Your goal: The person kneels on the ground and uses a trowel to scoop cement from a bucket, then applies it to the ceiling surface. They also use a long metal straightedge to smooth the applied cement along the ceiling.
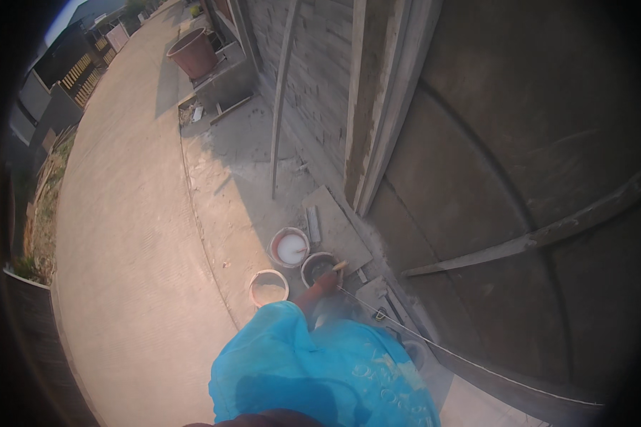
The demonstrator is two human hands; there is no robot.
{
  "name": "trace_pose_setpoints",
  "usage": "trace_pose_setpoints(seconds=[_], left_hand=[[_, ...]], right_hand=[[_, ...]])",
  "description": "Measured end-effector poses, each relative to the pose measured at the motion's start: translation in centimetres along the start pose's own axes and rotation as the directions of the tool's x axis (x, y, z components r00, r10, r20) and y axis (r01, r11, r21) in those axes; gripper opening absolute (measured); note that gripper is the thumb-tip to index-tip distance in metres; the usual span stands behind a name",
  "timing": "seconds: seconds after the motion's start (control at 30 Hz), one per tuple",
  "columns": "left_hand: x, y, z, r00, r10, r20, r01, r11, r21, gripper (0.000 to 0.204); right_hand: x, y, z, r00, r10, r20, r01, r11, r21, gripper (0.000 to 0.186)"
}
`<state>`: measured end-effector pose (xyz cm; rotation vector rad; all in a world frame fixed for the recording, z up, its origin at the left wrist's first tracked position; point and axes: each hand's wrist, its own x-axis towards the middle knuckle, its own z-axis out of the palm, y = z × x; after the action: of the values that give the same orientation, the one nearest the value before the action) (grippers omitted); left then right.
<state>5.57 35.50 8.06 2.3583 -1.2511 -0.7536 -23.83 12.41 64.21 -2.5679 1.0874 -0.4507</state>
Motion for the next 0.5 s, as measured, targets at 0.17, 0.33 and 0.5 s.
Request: trace_pose_setpoints(seconds=[0.17, 0.33, 0.5], left_hand=[[0.9, -1.4, 0.2, 0.985, 0.16, 0.06, -0.159, 0.987, -0.027, 0.019], [2.6, 1.1, -1.2, 0.973, 0.224, 0.052, -0.201, 0.939, -0.279, 0.012], [4.9, 6.8, -2.6, 0.93, 0.348, 0.122, -0.259, 0.851, -0.457, 0.016]], right_hand=[[0.5, -1.0, -1.3, 0.998, -0.048, -0.034, 0.047, 0.999, -0.025, 0.02], [0.6, -1.4, -5.2, 0.985, -0.082, -0.15, 0.064, 0.991, -0.117, 0.02], [1.8, -3.7, -17.8, 0.841, -0.294, -0.455, 0.094, 0.906, -0.412, 0.021]])
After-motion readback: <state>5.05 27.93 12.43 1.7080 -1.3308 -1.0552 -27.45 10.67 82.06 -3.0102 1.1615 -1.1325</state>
